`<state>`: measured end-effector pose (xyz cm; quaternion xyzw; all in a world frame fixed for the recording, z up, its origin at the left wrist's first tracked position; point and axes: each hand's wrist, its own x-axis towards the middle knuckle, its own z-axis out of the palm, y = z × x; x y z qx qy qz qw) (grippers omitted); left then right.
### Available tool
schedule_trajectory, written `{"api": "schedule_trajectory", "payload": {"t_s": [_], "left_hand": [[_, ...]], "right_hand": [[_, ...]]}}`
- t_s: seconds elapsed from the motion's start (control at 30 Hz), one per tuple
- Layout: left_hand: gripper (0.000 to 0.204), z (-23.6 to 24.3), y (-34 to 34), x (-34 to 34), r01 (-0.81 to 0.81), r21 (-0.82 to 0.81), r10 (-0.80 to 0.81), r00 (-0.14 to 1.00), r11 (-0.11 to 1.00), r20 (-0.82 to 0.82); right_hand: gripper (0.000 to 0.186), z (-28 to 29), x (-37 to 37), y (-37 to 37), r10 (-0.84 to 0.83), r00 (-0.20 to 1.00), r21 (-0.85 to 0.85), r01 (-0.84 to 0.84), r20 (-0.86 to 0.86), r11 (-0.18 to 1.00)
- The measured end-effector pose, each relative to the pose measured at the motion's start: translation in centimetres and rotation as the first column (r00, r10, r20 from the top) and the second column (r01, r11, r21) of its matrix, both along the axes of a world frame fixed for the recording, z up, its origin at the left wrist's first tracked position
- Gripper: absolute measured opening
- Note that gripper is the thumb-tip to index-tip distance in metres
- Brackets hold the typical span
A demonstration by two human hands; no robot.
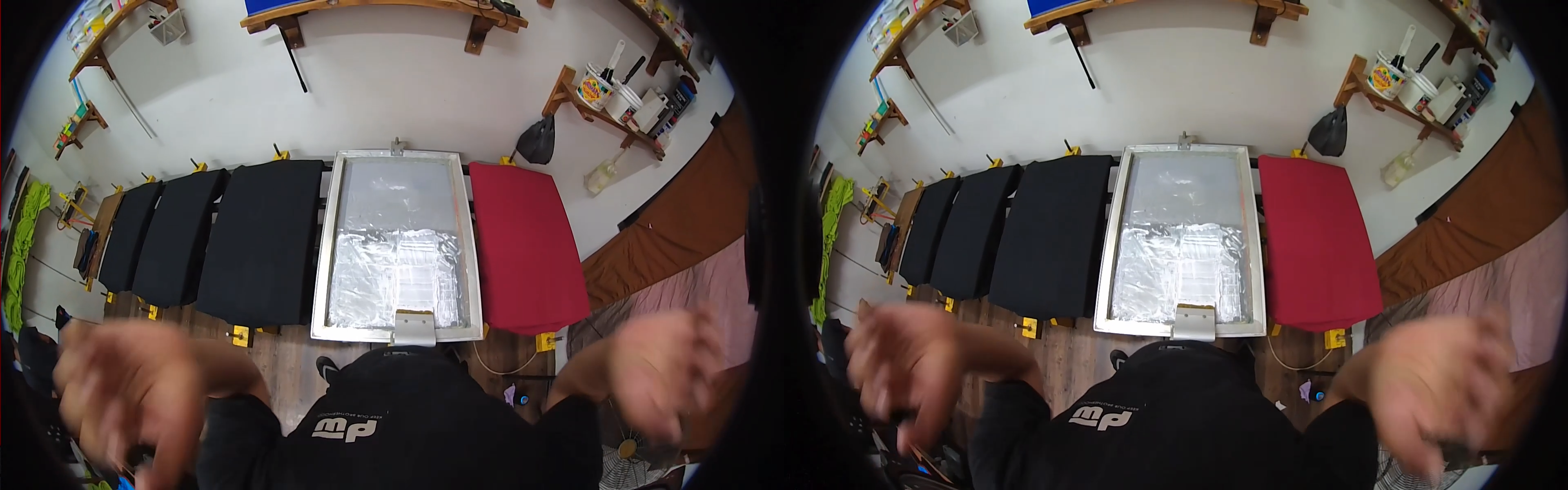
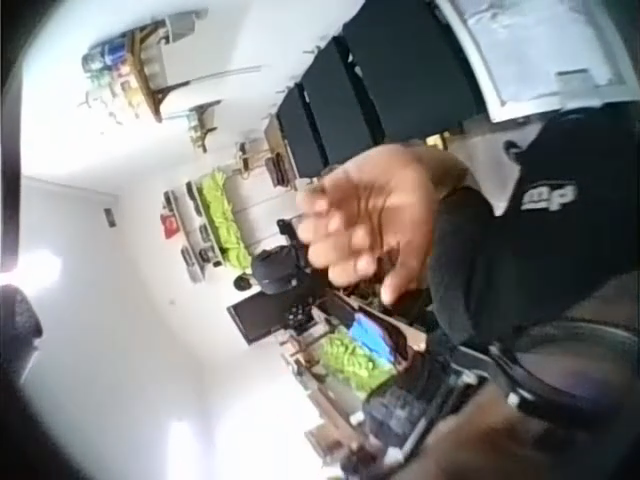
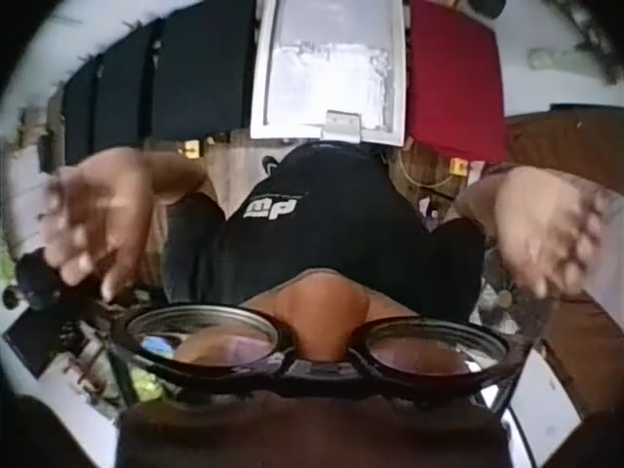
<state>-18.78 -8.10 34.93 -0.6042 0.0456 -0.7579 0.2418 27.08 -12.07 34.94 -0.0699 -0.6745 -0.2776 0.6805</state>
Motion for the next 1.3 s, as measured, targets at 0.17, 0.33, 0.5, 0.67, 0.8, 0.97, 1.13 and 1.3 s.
{"api": "schedule_trajectory", "payload": {"t_s": [0.17, 0.33, 0.5, 0.67, 0.8, 0.97, 1.13, 1.3], "left_hand": [[0.013, -20.5, 6.8, 2.8, 0.03, -0.998, 0.052, 0.998, 0.061, 0.033], [0.021, -32.8, 2.3, 4.2, -0.362, -0.892, -0.44, 0.871, -0.269, -0.221], [0.028, -34.6, 0.7, 7.2, -0.455, -0.878, -0.573, 0.763, -0.146, -0.3], [0.037, -34.5, 1.7, 11.2, -0.476, -0.879, -0.622, 0.693, -0.016, -0.364], [0.04, -34.4, 2.0, 12.1, -0.583, -0.813, -0.732, 0.551, 0.006, -0.4], [0.044, -34.6, 2.2, 12.4, -0.616, -0.786, -0.725, 0.519, 0.051, -0.453], [0.049, -35.3, 1.7, 13.7, -0.735, -0.651, -0.599, 0.439, 0.19, -0.67], [0.045, -36.2, 2.4, 15.9, -0.746, -0.647, -0.559, 0.475, 0.154, -0.68]], "right_hand": [[0.034, -19.6, -2.5, 5.1, -0.228, 0.972, -0.995, -0.072, -0.055, -0.067], [0.066, -28.3, -3.7, 1.1, 0.316, 0.904, -0.893, 0.373, 0.289, -0.252], [0.071, -30.8, -5.1, 0.5, 0.406, 0.836, -0.867, 0.468, 0.37, -0.173], [0.068, -33.1, -6.0, 1.1, 0.441, 0.764, -0.851, 0.526, 0.47, -0.004], [0.057, -34.9, -6.2, 1.5, 0.469, 0.768, -0.877, 0.479, 0.437, 0.032], [0.052, -36.4, -6.6, 1.1, 0.415, 0.823, -0.907, 0.421, 0.387, 0.011], [0.056, -37.1, -7.1, 1.4, 0.372, 0.826, -0.898, 0.436, 0.423, 0.055], [0.044, -36.3, -7.9, 2.9, 0.324, 0.847, -0.895, 0.445, 0.421, -0.001]]}}
